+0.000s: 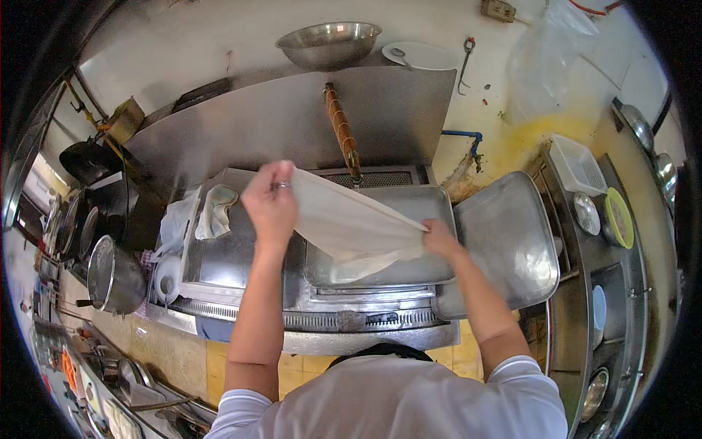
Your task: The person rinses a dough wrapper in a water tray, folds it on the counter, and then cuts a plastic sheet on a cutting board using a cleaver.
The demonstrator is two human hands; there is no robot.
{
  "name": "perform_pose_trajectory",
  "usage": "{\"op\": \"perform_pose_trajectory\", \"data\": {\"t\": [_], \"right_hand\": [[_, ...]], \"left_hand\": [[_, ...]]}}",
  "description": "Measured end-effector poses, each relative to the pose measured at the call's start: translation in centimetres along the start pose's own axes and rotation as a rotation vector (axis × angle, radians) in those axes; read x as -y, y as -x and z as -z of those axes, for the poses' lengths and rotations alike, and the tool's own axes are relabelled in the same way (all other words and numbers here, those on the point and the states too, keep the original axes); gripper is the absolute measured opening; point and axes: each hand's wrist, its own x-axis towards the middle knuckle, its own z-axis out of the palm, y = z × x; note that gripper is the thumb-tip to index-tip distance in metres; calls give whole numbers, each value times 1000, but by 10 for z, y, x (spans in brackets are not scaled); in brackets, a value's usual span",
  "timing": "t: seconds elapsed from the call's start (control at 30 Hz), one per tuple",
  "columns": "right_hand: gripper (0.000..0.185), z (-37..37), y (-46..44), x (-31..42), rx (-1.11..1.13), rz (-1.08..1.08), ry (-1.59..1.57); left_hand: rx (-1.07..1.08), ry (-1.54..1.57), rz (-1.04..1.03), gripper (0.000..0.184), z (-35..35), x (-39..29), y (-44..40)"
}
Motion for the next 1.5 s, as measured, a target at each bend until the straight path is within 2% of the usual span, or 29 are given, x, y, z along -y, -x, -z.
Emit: {"op": "perform_pose_trajectory", "data": {"t": [0.07, 0.1, 0.13, 0.17, 0.23, 0.3, 0.37, 0.4, 0.43, 0.5, 0.53, 0.6, 0.63, 0.7, 0.77, 0.83, 0.87, 0.9, 0.97, 1.0, 1.03, 1.07, 1.1, 1.13, 1.2, 1.3, 1.4, 1.47, 1.5], "right_hand": [[31, 10, -5, 3, 62, 29, 302], [31, 21, -8, 8, 90, 45, 456], [30, 24, -8, 38, 13, 45, 278], [30, 16, -10, 81, -65, 43, 102], [29, -12, -20, 138, -123, 261, -402], [26, -38, -27, 171, -28, 252, -380], [25, -53, -28, 134, 3, 270, -31], [25, -61, -32, 105, 21, 282, 146], [25, -60, -42, 59, 7, 265, 247], [26, -38, -43, -24, -72, 233, 343], [27, -30, -40, -41, -132, 218, 341], [27, -3, -31, 17, 19, 91, 382], [27, 4, -28, 55, 91, 28, 404], [25, -34, -30, 113, -172, 298, -202], [22, -49, -26, 181, -67, 445, -462], [20, -68, -34, 139, -14, 426, -213], [19, -79, -39, 106, 15, 415, -85], [17, -81, -40, 57, -52, 311, -65], [14, -53, -25, 4, -115, 168, -6], [13, -42, -11, 0, -109, 119, 29], [13, -48, -1, -1, -205, 201, 166], [13, -51, 4, -6, -313, 286, 308], [13, -51, 7, -7, -340, 320, 400], [14, -50, 11, -7, -372, 353, 492], [16, -58, 24, -1, -252, 312, 556], [18, -61, 18, -30, 112, 58, 635], [24, -52, -12, 24, -28, 61, 300], [26, -61, -40, 70, -192, 207, -125], [27, -55, -38, 113, -166, 246, -257]], "left_hand": [[107, -40, -77, 10, -25, 61, 27], [208, -43, 1, 12, -37, 71, 44], [310, -44, 80, 14, -51, 73, 63], [340, -47, 34, 19, -69, 76, 78], [396, -32, -21, 25, -87, 71, 91], [444, 9, -41, 28, -94, 60, 93], [394, 52, -8, 25, -70, 76, 73], [292, 18, -7, 25, -51, 87, 58], [186, -18, -6, 25, -32, 97, 45], [128, -66, 275, 31, 0, 95, 33], [133, -79, 248, 31, -1, 101, 40], [153, -99, 195, 31, -18, 116, 63], [240, -168, 75, 28, -30, 114, 75], [355, -136, 34, 32, -66, 97, 97], [400, -124, -24, 34, -72, 75, 95], [379, -45, -31, 34, -61, 76, 77], [298, -127, 2, 33, -45, 85, 62], [197, 27, 93, 23, -26, 96, 52], [227, -241, 161, 23, 5, 117, 54], [256, -306, 186, 15, 6, 130, 73], [294, -369, 210, 13, 2, 153, 101], [328, -425, 222, 18, -7, 176, 128], [396, -343, 168, 24, -16, 199, 158], [640, -521, 135, 26, -27, 218, 183], [756, -539, 65, 27, -42, 209, 210], [896, -377, 76, 25, -67, 225, 210], [797, -257, 242, 22, -99, 166, 157], [669, -104, 41, 15, -120, 138, 135], [612, -36, 47, 13, -127, 132, 130]]}}
